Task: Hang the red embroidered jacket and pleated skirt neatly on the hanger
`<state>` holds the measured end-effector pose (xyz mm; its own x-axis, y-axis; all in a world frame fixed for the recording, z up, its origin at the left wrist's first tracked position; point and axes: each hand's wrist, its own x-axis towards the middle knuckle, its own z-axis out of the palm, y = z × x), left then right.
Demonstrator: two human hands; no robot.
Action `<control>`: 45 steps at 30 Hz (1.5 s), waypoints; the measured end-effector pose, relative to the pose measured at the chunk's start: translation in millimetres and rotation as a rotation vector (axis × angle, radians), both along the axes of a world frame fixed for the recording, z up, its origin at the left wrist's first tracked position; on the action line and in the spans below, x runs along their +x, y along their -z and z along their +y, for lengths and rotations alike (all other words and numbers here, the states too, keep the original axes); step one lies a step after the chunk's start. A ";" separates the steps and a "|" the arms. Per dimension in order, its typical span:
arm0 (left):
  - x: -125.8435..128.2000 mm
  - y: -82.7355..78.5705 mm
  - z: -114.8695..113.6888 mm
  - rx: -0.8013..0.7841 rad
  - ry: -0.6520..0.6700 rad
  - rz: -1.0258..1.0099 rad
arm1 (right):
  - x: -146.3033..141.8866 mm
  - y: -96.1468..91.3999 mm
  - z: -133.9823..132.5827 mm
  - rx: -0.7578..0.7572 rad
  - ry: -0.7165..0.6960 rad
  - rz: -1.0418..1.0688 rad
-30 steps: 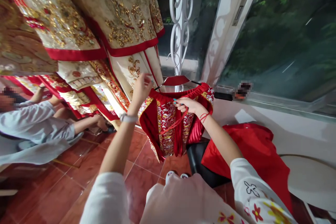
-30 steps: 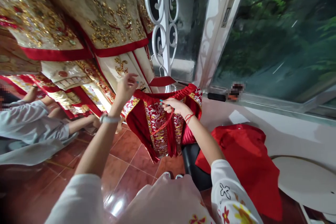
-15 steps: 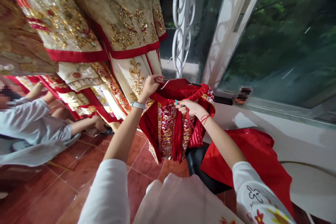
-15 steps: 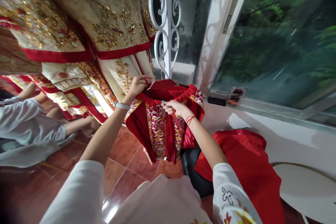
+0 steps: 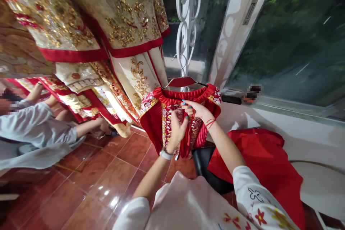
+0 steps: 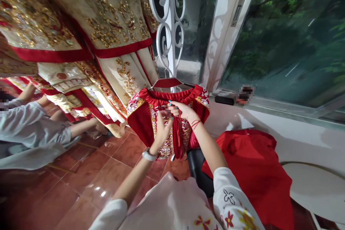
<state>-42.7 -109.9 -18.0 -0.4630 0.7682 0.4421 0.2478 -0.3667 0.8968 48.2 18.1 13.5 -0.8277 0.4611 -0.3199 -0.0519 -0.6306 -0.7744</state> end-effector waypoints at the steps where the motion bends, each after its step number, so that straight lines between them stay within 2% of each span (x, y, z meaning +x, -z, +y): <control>1: 15.7 13.9 -3.5 -0.068 0.097 -0.141 | -0.8 0.2 -0.5 0.000 0.001 0.010; 3: 38.4 33.2 -7.9 -0.205 0.300 -0.386 | -1.1 2.3 -2.2 0.010 -0.005 0.030; 6: 51.4 41.2 -17.3 -0.344 0.514 -0.553 | 0.3 8.8 -5.2 0.060 -0.014 0.081; 10: 53.0 25.6 -40.5 -0.364 0.546 -0.705 | 0.3 8.4 -2.5 0.134 -0.008 0.056; 14: 56.5 -4.0 -60.7 -0.341 0.579 -0.783 | -5.6 -14.6 13.2 0.208 0.035 -0.052; 17: 55.0 -20.6 -66.4 -0.335 0.649 -0.791 | -10.5 -23.4 21.4 0.256 0.044 0.009; 19: 49.5 -24.4 -66.2 -0.355 0.726 -0.771 | -11.6 -14.6 19.8 0.289 -0.045 0.127; 23: 28.1 -21.7 -63.4 -0.420 0.823 -0.737 | -8.6 21.1 6.4 0.306 -0.183 0.305; 25: 13.3 -20.3 -63.3 -0.463 0.811 -0.703 | -6.1 32.2 0.7 0.311 -0.176 0.327; 27: -3.0 -19.3 -63.6 -0.508 0.781 -0.631 | -2.9 34.1 -2.1 0.342 -0.171 0.297; 32: -41.3 -8.7 -55.6 -0.529 0.636 -0.318 | 6.9 18.4 -3.4 0.435 -0.155 0.079; 34: -51.6 0.0 -47.2 -0.475 0.476 -0.095 | 10.0 12.4 -6.3 0.419 -0.145 0.056; 37: -61.0 13.9 -33.3 -0.323 0.105 0.297 | 14.5 5.1 -14.5 0.360 -0.095 0.048; 39: -64.8 20.7 -26.3 -0.260 -0.034 0.487 | 18.7 0.4 -21.2 0.319 -0.036 0.031; 42: -67.1 20.8 -20.9 -0.233 -0.043 0.623 | 26.5 -6.4 -30.5 0.322 -0.004 0.001; 45: -62.3 2.5 -17.5 -0.176 0.034 0.653 | 33.3 -10.8 -36.4 0.448 0.077 -0.047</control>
